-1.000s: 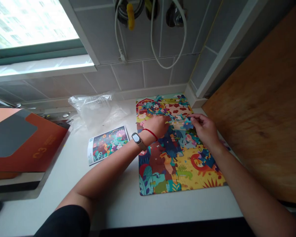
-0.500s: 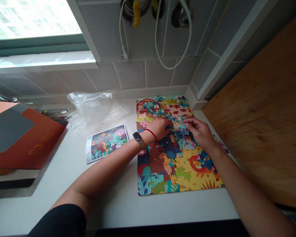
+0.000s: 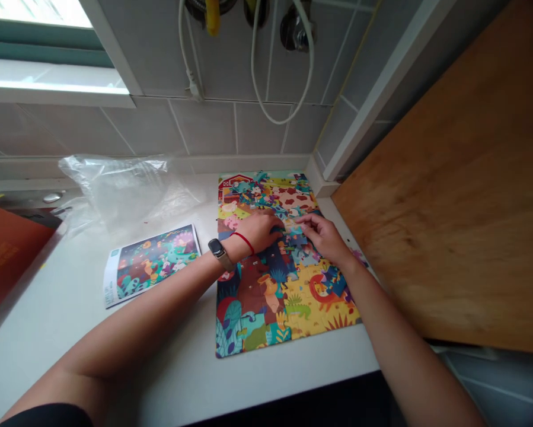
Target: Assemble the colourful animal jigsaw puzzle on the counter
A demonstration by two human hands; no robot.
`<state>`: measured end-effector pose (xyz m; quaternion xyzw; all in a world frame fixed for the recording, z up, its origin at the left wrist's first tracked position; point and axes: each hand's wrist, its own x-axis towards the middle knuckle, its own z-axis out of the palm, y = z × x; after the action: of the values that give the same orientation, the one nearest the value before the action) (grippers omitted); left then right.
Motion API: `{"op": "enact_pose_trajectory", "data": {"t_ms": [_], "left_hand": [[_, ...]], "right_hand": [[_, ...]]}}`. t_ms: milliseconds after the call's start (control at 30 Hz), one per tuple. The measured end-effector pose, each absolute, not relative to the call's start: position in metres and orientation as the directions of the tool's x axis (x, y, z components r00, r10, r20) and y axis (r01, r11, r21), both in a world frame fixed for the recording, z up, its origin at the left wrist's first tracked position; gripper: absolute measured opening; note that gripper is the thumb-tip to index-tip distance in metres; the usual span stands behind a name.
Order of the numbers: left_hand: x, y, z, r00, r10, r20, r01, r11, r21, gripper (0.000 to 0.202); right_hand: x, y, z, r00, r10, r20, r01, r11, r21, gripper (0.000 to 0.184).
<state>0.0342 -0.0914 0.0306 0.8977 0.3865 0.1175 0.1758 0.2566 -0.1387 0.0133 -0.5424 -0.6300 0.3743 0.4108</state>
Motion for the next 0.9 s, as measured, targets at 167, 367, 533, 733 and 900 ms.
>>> {"op": "enact_pose_trajectory", "data": {"t_ms": [167,367,533,733,900], "left_hand": [[0.034,-0.090,0.026,0.688,0.721,0.089,0.640,-0.659,0.395,0.024],[0.032,-0.086,0.023,0.704,0.704,0.094,0.621,-0.675,0.398,0.025],[0.032,-0.083,0.019,0.716,0.689,0.111,0.603,-0.691,0.398,0.026],[0.031,-0.084,0.018,0.710,0.693,0.129,0.603,-0.692,0.396,0.027],[0.029,-0.082,0.018,0.701,0.704,0.118,0.605,-0.674,0.425,0.030]], "right_hand": [[0.258,-0.142,0.012,-0.078,0.992,0.096,0.512,0.123,-0.850,0.027],[0.255,-0.141,0.006,-0.071,0.980,0.187,0.595,0.192,-0.781,0.022],[0.257,-0.140,0.009,-0.018,0.974,0.225,0.596,0.191,-0.780,0.024],[0.299,-0.128,0.019,0.205,0.926,0.317,0.591,0.141,-0.795,0.031],[0.326,-0.118,0.015,0.322,0.894,0.313,0.556,0.089,-0.827,0.037]]}}
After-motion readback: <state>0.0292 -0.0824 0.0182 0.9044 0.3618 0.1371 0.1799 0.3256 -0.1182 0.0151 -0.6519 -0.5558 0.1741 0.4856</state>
